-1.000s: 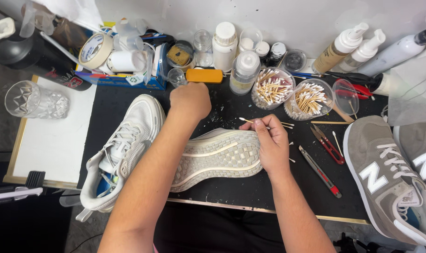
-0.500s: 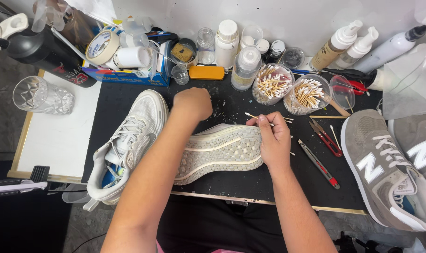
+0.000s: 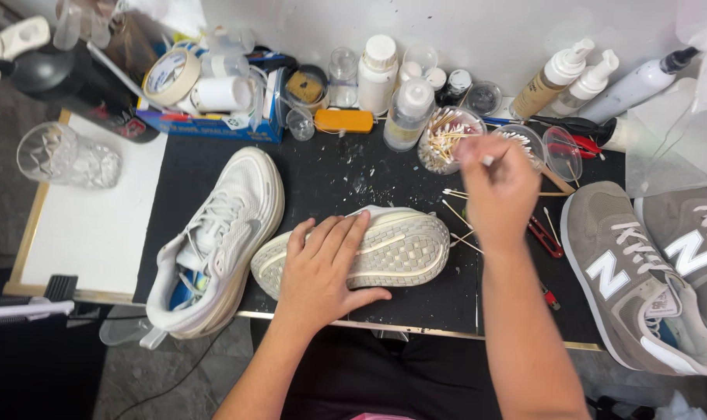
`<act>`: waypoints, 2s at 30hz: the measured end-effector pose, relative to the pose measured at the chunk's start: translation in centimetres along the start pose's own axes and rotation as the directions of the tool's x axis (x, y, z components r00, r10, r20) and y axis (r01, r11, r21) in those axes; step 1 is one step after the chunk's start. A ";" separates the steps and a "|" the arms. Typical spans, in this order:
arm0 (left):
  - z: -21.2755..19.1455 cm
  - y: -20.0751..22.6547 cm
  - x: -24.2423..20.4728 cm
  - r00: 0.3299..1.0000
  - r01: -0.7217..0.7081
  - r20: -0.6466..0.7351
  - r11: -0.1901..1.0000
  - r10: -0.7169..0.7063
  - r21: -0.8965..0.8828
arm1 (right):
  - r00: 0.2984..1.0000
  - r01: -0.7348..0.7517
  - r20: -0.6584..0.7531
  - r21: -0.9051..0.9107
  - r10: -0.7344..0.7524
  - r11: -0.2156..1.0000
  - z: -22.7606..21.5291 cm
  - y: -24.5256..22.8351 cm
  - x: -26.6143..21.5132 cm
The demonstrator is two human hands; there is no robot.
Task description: The person cleans the sole of a white sneaker using a cotton swab and a liquid solution. They repeatedly dip the swab into a bottle and scrub the textured tread pattern of the shoe's outsole. A utility knife is briefly used to scrape a specific area of the sole.
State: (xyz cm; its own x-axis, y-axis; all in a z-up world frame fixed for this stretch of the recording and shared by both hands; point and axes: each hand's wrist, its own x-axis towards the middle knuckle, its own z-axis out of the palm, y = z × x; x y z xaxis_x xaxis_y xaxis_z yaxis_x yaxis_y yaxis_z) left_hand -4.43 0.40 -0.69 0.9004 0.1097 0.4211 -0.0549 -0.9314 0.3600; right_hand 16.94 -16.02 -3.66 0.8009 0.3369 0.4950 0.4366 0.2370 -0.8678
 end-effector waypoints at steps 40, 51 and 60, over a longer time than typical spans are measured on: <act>-2.5 0.2 3.9 0.971 -0.012 0.237 0.996 -0.009 0.084 | 0.978 -0.014 0.206 -0.028 0.019 1.000 3.4 -1.4 -5.9; -2.5 -0.1 4.5 0.967 0.006 0.256 0.998 -0.021 0.059 | 0.955 0.148 0.293 -0.368 -0.037 0.918 4.0 -4.0 -4.3; -2.3 -0.5 4.2 0.974 0.030 0.224 0.999 -0.039 0.042 | 0.957 0.140 0.288 -0.350 -0.036 0.926 4.5 -3.3 -4.1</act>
State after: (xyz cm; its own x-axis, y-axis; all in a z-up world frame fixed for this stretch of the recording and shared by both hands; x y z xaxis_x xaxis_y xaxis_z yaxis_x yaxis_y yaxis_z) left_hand -1.64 2.15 2.77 0.9757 0.0651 0.2093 -0.0095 -0.9413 0.3374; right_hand 10.36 -14.05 -2.60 0.6329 0.5763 0.5171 0.6598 -0.0518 -0.7497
